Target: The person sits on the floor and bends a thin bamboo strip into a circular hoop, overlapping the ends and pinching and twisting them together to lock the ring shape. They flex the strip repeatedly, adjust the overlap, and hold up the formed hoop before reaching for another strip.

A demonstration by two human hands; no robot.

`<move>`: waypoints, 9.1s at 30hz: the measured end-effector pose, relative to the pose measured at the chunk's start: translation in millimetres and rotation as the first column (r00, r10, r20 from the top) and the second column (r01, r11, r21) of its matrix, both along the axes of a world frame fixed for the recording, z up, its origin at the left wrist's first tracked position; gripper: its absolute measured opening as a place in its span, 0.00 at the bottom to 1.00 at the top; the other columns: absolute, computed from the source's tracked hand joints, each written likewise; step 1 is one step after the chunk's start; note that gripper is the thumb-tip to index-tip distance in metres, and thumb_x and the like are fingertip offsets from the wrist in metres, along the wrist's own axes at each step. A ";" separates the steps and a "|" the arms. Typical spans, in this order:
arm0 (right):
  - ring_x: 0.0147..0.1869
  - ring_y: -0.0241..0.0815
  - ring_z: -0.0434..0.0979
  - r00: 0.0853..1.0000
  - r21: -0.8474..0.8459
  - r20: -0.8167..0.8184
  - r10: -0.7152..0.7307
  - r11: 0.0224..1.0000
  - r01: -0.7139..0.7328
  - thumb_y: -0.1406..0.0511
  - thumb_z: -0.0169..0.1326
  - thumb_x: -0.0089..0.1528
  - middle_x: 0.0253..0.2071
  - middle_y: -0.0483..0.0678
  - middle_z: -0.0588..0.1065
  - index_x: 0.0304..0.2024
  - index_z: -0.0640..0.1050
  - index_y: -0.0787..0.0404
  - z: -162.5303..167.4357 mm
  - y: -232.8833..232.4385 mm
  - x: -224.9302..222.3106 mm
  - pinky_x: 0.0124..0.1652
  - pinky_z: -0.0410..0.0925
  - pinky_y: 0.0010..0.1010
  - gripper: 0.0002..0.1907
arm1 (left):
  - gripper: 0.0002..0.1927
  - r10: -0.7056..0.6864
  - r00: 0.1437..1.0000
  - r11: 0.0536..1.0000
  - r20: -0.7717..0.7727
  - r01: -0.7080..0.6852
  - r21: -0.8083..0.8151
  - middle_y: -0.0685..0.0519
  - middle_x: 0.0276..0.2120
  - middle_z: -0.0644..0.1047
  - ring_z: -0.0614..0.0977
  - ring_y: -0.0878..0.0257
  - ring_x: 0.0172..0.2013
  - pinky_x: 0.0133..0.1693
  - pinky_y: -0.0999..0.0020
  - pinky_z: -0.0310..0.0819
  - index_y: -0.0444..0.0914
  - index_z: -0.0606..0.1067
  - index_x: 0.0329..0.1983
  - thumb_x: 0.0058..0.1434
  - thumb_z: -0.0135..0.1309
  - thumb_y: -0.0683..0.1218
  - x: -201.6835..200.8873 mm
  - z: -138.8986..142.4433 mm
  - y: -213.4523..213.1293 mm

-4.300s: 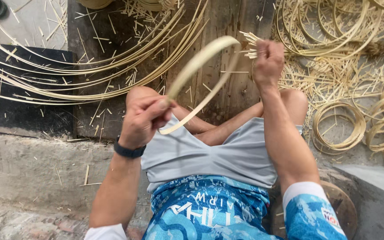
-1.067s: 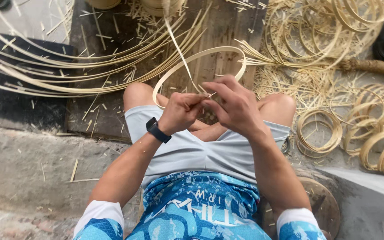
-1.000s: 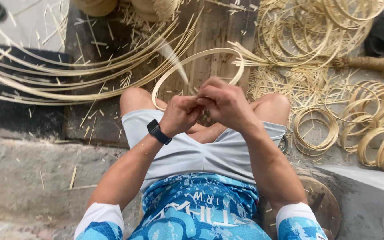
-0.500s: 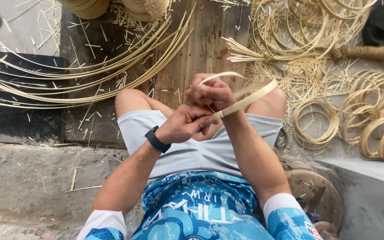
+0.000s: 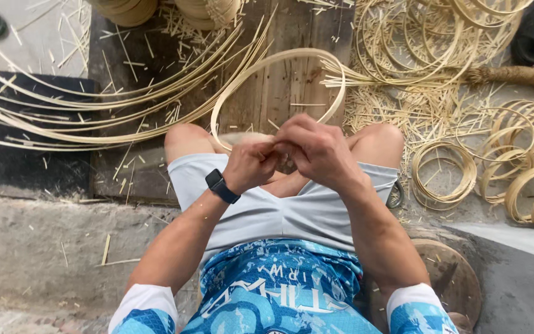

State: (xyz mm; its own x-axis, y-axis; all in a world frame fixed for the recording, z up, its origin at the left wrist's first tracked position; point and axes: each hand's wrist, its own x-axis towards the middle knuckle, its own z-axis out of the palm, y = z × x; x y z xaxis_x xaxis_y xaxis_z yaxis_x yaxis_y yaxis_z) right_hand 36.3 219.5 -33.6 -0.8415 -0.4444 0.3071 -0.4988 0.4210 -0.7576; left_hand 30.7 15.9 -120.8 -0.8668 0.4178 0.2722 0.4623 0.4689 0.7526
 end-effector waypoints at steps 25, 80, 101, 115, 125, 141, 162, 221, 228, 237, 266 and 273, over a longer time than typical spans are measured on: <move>0.43 0.39 0.80 0.996 -0.062 0.024 -0.085 0.994 0.087 0.71 0.63 0.60 0.43 0.52 0.79 0.44 0.81 0.64 -7.7 -7.3 -6.4 0.40 0.73 0.29 0.09 | 0.12 -0.005 0.974 0.976 0.227 -0.044 0.214 0.53 0.36 0.82 0.85 0.71 0.35 0.36 0.74 0.78 0.34 0.81 0.52 0.65 0.57 0.36 -0.1 17.7 -13.4; 0.47 0.38 0.76 0.875 -0.345 0.475 -0.092 0.895 0.281 0.72 0.54 0.70 0.44 0.49 0.79 0.51 0.77 0.66 -101.1 -35.4 -12.8 0.48 0.71 0.28 0.08 | 0.08 0.039 0.688 0.917 0.725 -0.314 0.248 0.54 0.33 0.83 0.80 0.70 0.33 0.36 0.72 0.76 0.35 0.79 0.45 0.68 0.56 0.45 -42.5 -1.6 -28.8; 0.25 0.31 0.62 0.860 -0.253 0.066 -0.506 0.825 0.505 0.74 0.65 0.58 0.27 0.44 0.68 0.33 0.79 0.65 -95.6 -51.8 -5.5 0.26 0.57 0.25 0.06 | 0.15 -0.341 0.601 0.501 0.722 -0.534 0.681 0.59 0.27 0.73 0.69 0.72 0.29 0.33 0.74 0.63 0.39 0.77 0.33 0.67 0.61 0.54 -28.5 -16.9 14.7; 0.33 0.27 0.72 0.797 -0.239 0.566 -0.210 0.884 0.403 0.67 0.63 0.62 0.30 0.40 0.77 0.39 0.82 0.66 -95.4 -22.1 -11.4 0.34 0.68 0.21 0.08 | 0.21 -0.381 0.449 0.508 0.808 -0.629 0.588 0.58 0.24 0.72 0.69 0.69 0.26 0.28 0.74 0.58 0.37 0.77 0.32 0.62 0.62 0.61 -26.3 -18.3 12.4; 0.25 0.29 0.70 0.618 -0.619 0.737 0.275 0.643 0.451 0.63 0.53 0.70 0.28 0.42 0.76 0.36 0.77 0.62 -94.7 -31.1 -32.5 0.26 0.65 0.21 0.10 | 0.23 -0.547 0.293 0.584 0.784 -0.537 0.608 0.58 0.29 0.74 0.70 0.67 0.31 0.34 0.71 0.63 0.41 0.78 0.33 0.63 0.56 0.65 -6.1 -12.4 13.4; 0.29 0.33 0.71 0.695 -0.690 0.712 0.104 0.288 0.664 0.63 0.55 0.70 0.29 0.44 0.74 0.33 0.77 0.59 -80.2 -28.8 -44.5 0.31 0.65 0.24 0.11 | 0.23 0.169 0.964 0.871 0.207 -0.245 0.427 0.58 0.28 0.75 0.72 0.74 0.26 0.26 0.76 0.63 0.34 0.80 0.41 0.71 0.55 0.60 19.5 36.3 -2.5; 0.33 0.51 0.81 0.576 0.446 0.556 -0.600 0.800 0.402 0.52 0.59 0.63 0.28 0.62 0.79 0.32 0.84 0.69 -115.5 -50.7 -49.2 0.38 0.72 0.42 0.23 | 0.09 -0.299 0.415 0.424 0.859 -0.749 0.509 0.54 0.25 0.77 0.70 0.70 0.18 0.19 0.76 0.60 0.34 0.75 0.41 0.70 0.56 0.46 29.7 -5.8 -6.5; 0.32 0.43 0.75 0.621 -0.624 0.767 0.161 0.410 0.665 0.55 0.50 0.75 0.29 0.50 0.73 0.50 0.79 0.72 -87.0 79.0 -15.8 0.34 0.71 0.38 0.23 | 0.23 -0.446 0.540 0.074 0.714 -0.772 0.631 0.57 0.15 0.66 0.65 0.67 0.16 0.18 0.73 0.56 0.38 0.73 0.26 0.72 0.51 0.57 -47.5 -16.9 -65.3; 0.31 0.40 0.76 0.669 -0.581 0.742 0.049 0.545 0.604 0.53 0.46 0.75 0.30 0.48 0.75 0.49 0.79 0.72 -91.7 75.9 -11.9 0.34 0.72 0.32 0.26 | 0.23 -0.441 0.537 0.121 0.719 -0.758 0.641 0.59 0.15 0.64 0.63 0.69 0.15 0.16 0.75 0.54 0.39 0.73 0.27 0.75 0.52 0.57 -46.5 -19.0 -71.8; 0.25 0.38 0.77 0.645 -0.034 0.565 -0.514 0.766 0.641 0.60 0.44 0.73 0.27 0.52 0.77 0.50 0.78 0.71 -77.7 103.4 -6.5 0.24 0.72 0.28 0.20 | 0.20 0.000 0.469 0.617 0.883 -0.695 0.369 0.58 0.33 0.80 0.79 0.69 0.32 0.32 0.75 0.74 0.36 0.79 0.51 0.69 0.51 0.56 -41.2 -16.6 -72.5; 0.32 0.27 0.74 0.678 -0.222 0.432 -0.594 0.659 0.719 0.69 0.57 0.69 0.31 0.39 0.75 0.45 0.81 0.64 -97.4 68.0 25.2 0.32 0.67 0.19 0.04 | 0.10 0.631 0.761 0.613 0.149 -0.372 -0.697 0.42 0.39 0.83 0.83 0.46 0.41 0.45 0.54 0.78 0.42 0.85 0.42 0.63 0.60 0.49 -131.6 -40.6 -116.0; 0.41 0.32 0.76 0.661 -0.238 0.565 -0.495 0.669 0.704 0.66 0.54 0.72 0.41 0.46 0.77 0.58 0.75 0.67 -105.5 72.8 14.1 0.40 0.70 0.22 0.14 | 0.07 0.213 0.975 0.952 -0.066 -0.222 -0.212 0.47 0.31 0.82 0.81 0.58 0.27 0.30 0.66 0.74 0.39 0.84 0.42 0.64 0.60 0.45 -119.3 0.0 -138.4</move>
State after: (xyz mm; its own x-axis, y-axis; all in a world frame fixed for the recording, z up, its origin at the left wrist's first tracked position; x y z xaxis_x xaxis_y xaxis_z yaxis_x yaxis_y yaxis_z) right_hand 50.4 292.3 -139.1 -0.9488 0.2892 -0.1272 0.1644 0.1081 -0.9805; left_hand -88.6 -122.5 -120.7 -0.9332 0.2733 0.2335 0.3595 0.7115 0.6038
